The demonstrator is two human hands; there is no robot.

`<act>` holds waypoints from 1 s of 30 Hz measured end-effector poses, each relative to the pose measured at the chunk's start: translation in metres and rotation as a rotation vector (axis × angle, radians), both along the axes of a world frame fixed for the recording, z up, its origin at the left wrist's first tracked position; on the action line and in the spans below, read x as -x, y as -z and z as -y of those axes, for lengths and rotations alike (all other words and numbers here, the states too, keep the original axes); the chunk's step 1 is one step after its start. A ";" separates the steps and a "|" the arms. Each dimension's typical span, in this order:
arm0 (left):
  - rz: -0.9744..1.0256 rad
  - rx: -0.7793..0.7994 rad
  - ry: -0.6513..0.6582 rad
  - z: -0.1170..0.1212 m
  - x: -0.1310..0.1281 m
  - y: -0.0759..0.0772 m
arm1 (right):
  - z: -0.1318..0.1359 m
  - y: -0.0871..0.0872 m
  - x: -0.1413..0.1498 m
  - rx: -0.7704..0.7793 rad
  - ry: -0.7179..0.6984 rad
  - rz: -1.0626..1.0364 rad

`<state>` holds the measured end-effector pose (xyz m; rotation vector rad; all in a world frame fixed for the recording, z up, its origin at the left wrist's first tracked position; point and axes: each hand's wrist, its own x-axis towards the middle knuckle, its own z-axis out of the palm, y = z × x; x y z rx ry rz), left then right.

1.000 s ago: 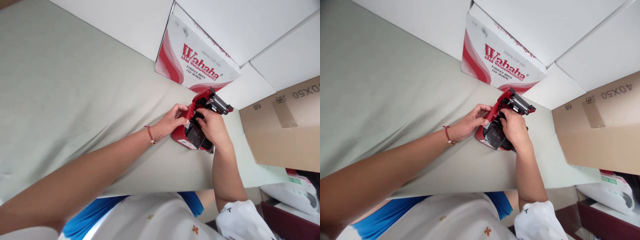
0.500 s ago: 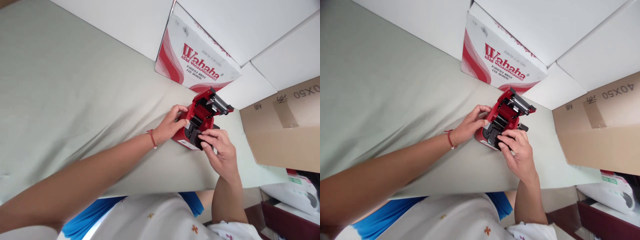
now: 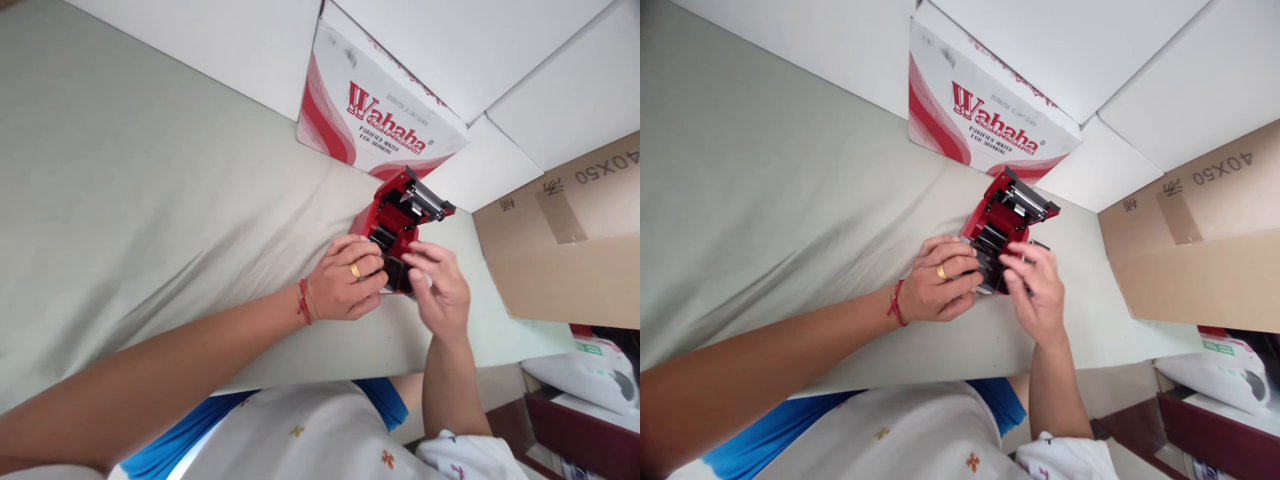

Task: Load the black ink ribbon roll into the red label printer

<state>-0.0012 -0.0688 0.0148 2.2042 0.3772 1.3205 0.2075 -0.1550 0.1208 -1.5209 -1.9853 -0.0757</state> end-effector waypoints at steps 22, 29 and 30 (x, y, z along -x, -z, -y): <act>0.099 -0.038 -0.030 -0.001 -0.001 0.000 | -0.018 -0.009 -0.004 0.039 0.040 -0.005; 0.122 -0.316 -0.261 0.001 0.000 -0.005 | -0.011 -0.005 -0.002 0.052 -0.034 0.198; 0.136 -0.341 -0.291 0.001 0.000 -0.008 | -0.011 -0.006 -0.002 0.056 -0.041 0.212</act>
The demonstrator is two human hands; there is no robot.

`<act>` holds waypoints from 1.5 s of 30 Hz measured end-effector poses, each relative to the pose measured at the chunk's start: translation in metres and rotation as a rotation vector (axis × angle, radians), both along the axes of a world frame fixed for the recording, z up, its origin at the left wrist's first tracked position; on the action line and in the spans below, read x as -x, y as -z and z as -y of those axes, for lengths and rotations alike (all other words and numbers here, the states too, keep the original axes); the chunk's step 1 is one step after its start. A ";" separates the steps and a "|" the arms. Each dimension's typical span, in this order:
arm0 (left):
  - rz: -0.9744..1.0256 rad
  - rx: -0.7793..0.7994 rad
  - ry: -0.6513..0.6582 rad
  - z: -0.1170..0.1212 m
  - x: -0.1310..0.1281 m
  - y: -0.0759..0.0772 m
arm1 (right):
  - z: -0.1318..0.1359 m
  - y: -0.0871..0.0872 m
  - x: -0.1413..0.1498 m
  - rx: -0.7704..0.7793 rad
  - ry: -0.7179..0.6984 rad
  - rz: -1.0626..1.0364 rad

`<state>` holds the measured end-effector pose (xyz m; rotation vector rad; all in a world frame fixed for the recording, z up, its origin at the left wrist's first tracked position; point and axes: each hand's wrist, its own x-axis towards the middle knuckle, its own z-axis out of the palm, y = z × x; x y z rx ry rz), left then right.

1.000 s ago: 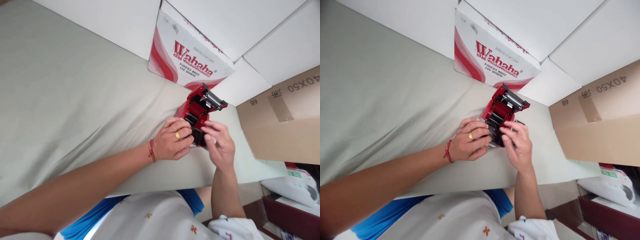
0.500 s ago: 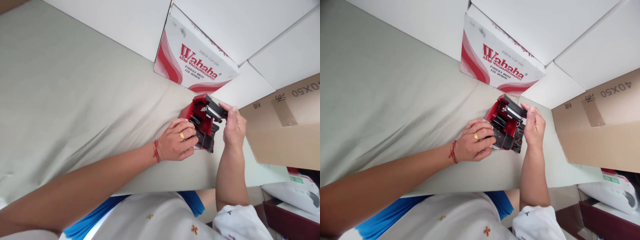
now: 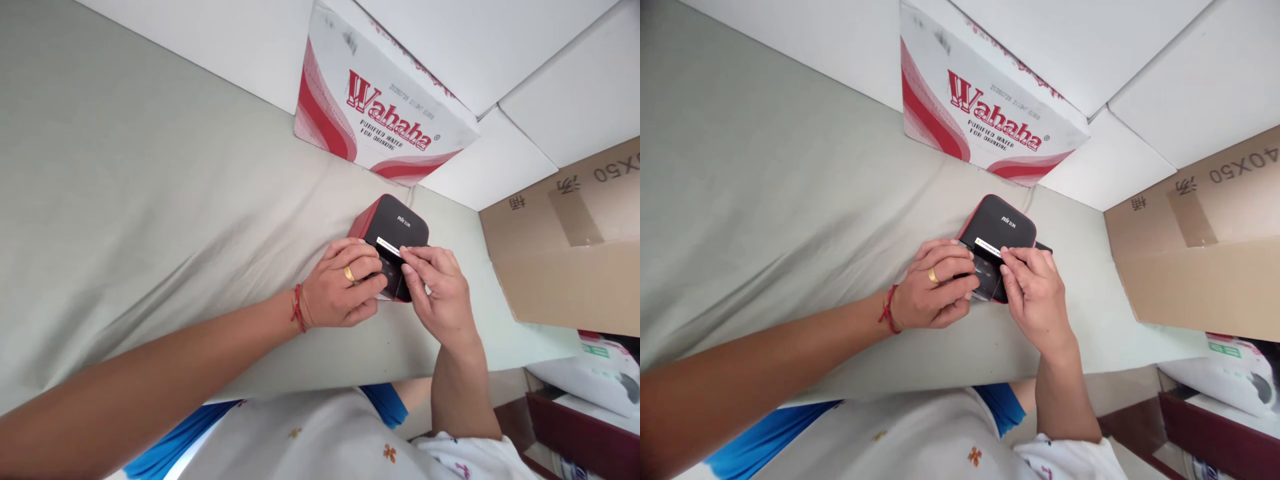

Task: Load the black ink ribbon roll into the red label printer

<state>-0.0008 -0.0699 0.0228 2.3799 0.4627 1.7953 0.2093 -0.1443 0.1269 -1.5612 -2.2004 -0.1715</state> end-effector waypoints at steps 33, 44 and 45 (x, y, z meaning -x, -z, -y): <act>0.244 1.221 0.591 -0.057 0.005 0.014 | 0.033 0.029 0.042 -0.133 -0.049 -0.188; 0.190 1.156 0.620 -0.053 0.010 0.010 | 0.028 0.026 0.037 -0.098 -0.025 -0.187; 0.188 1.154 0.626 -0.052 0.009 0.010 | 0.027 0.024 0.035 -0.098 -0.021 -0.179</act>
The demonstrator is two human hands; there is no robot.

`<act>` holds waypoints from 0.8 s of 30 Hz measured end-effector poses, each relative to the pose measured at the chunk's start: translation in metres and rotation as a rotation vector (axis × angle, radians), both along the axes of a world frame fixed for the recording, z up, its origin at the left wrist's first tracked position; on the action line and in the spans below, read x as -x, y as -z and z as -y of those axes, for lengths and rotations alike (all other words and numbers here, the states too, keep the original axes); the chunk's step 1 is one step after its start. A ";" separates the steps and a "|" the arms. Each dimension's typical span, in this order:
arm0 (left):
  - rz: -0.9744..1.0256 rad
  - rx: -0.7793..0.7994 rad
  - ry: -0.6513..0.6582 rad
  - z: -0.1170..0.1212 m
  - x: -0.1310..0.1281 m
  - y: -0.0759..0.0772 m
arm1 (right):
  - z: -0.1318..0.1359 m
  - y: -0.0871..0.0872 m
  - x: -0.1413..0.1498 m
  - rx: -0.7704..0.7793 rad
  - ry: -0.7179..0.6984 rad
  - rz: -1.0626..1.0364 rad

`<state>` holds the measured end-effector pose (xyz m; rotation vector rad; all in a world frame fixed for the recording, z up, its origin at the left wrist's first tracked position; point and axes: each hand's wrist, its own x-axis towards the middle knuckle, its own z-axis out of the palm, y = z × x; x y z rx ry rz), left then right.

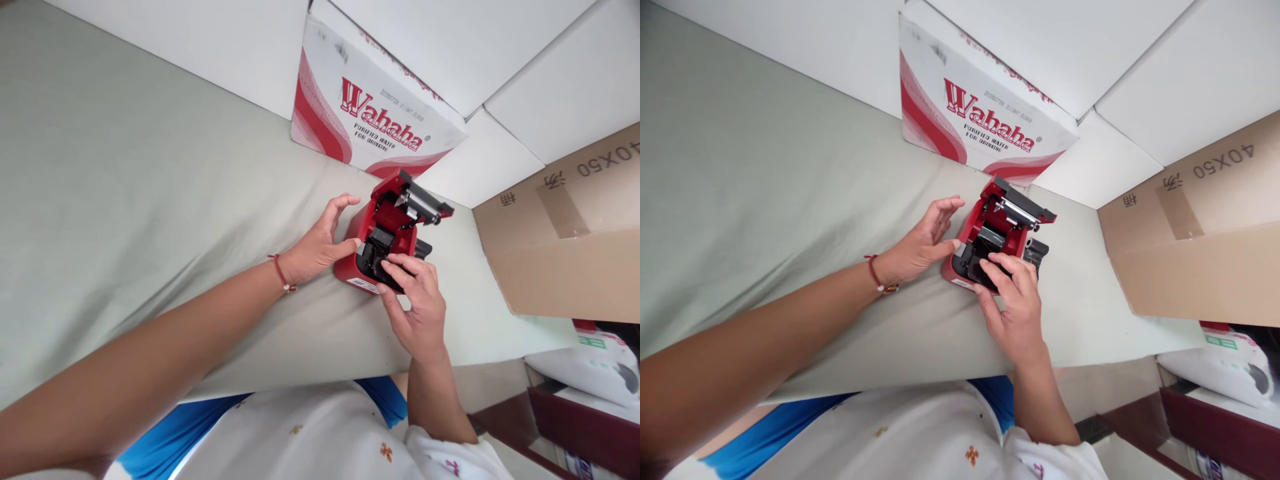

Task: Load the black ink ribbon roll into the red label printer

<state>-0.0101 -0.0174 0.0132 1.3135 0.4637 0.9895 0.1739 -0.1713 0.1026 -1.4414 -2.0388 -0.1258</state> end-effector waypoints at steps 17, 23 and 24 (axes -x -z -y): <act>0.130 0.187 0.074 -0.002 -0.005 0.002 | -0.071 -0.029 -0.026 0.377 0.121 -0.095; 0.135 0.199 0.078 -0.002 -0.007 0.001 | -0.105 -0.030 -0.019 0.557 0.277 0.320; 0.138 0.201 0.076 -0.001 -0.007 0.001 | -0.107 -0.032 -0.017 0.578 0.302 0.384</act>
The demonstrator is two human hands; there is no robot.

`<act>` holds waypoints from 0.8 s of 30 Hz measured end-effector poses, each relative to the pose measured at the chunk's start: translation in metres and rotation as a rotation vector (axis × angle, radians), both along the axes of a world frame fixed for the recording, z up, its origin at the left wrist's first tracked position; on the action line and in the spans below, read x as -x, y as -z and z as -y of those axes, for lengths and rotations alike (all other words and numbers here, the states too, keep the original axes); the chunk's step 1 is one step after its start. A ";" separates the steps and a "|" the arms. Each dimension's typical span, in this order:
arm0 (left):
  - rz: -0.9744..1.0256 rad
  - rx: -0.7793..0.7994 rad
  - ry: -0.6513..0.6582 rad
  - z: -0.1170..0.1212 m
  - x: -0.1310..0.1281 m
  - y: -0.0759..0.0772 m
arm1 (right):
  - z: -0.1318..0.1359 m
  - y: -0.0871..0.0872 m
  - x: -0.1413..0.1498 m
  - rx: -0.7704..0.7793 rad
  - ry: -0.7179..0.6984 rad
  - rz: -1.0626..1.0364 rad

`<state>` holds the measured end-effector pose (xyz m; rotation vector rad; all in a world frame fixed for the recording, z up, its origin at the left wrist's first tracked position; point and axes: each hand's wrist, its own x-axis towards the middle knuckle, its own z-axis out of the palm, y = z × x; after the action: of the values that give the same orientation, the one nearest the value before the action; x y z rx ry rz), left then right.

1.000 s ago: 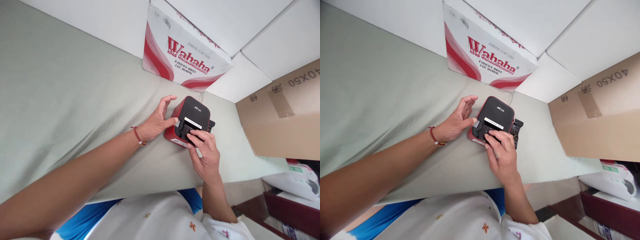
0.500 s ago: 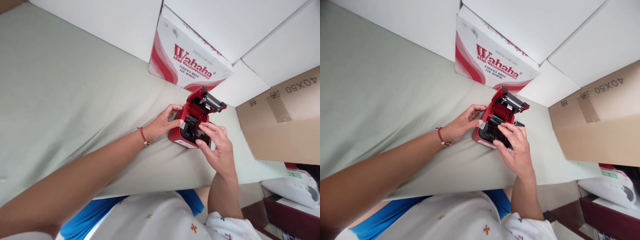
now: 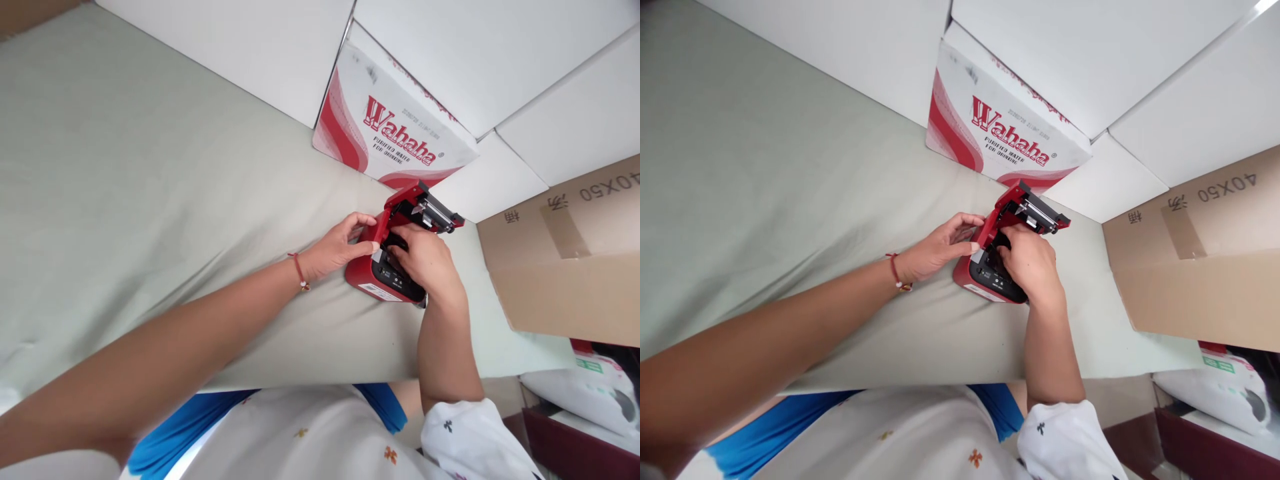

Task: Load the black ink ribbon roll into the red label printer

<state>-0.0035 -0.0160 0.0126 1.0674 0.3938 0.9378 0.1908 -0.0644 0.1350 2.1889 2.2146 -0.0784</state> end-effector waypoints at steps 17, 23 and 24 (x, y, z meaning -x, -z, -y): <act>-0.011 0.032 0.022 0.002 0.002 -0.006 | 0.068 -0.010 -0.008 -0.291 0.252 -0.613; -0.045 0.023 0.025 0.001 0.004 -0.006 | 0.116 -0.001 -0.067 -0.453 0.448 -0.853; -0.054 0.016 0.021 0.000 0.004 -0.005 | 0.121 0.002 -0.078 -0.438 0.491 -0.842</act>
<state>-0.0074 -0.0162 0.0178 1.0819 0.4330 0.8868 0.2689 -0.1856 0.1331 3.3967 2.0363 -0.7035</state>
